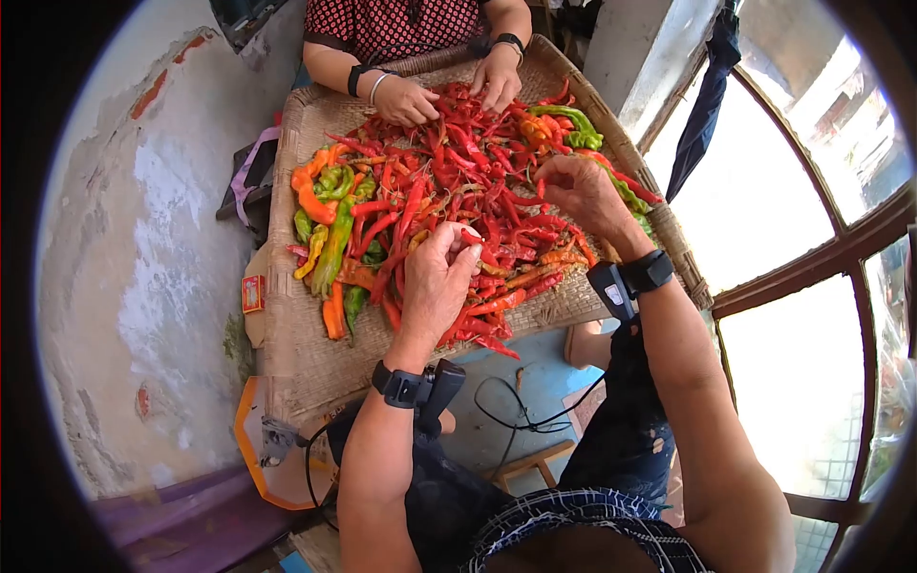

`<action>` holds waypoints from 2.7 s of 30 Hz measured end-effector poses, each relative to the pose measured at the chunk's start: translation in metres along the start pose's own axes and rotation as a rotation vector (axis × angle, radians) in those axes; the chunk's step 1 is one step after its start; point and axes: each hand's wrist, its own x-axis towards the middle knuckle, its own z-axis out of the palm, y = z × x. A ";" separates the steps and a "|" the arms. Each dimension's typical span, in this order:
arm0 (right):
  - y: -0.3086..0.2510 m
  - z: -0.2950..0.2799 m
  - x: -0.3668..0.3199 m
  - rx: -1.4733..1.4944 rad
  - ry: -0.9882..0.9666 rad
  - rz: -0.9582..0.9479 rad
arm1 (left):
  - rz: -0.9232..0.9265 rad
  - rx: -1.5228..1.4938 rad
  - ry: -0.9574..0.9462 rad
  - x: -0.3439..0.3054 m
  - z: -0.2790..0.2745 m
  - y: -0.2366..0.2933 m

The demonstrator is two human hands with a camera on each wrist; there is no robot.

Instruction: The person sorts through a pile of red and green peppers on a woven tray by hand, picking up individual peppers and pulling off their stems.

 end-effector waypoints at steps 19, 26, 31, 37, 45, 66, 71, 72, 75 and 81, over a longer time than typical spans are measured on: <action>-0.006 -0.020 0.007 0.206 0.214 0.030 | 0.033 0.185 -0.020 -0.002 0.005 0.002; 0.026 0.021 0.006 -0.521 -0.175 0.105 | 0.011 0.160 -0.017 0.003 0.004 -0.008; 0.015 0.027 0.004 -0.482 -0.109 0.083 | 0.017 0.161 0.008 0.000 0.002 -0.003; -0.005 -0.017 -0.018 -0.017 -0.110 0.111 | 0.093 0.185 0.097 0.001 -0.003 0.005; -0.003 -0.023 -0.007 0.155 0.105 0.017 | 0.094 0.110 0.110 0.000 0.000 0.001; 0.007 0.026 -0.014 -0.214 -0.392 -0.087 | 0.107 0.169 0.025 0.002 -0.002 -0.012; -0.011 0.001 -0.039 -0.131 -0.289 -0.196 | 0.153 0.190 0.049 0.002 0.000 -0.013; -0.012 -0.007 -0.045 -0.203 -0.246 -0.253 | 0.179 0.187 0.067 0.003 0.001 -0.014; -0.018 -0.031 -0.052 -0.077 -0.231 -0.050 | 0.161 0.186 0.078 0.003 0.003 -0.013; -0.016 -0.050 -0.044 -0.105 -0.451 0.122 | 0.146 0.136 0.067 0.001 0.003 -0.009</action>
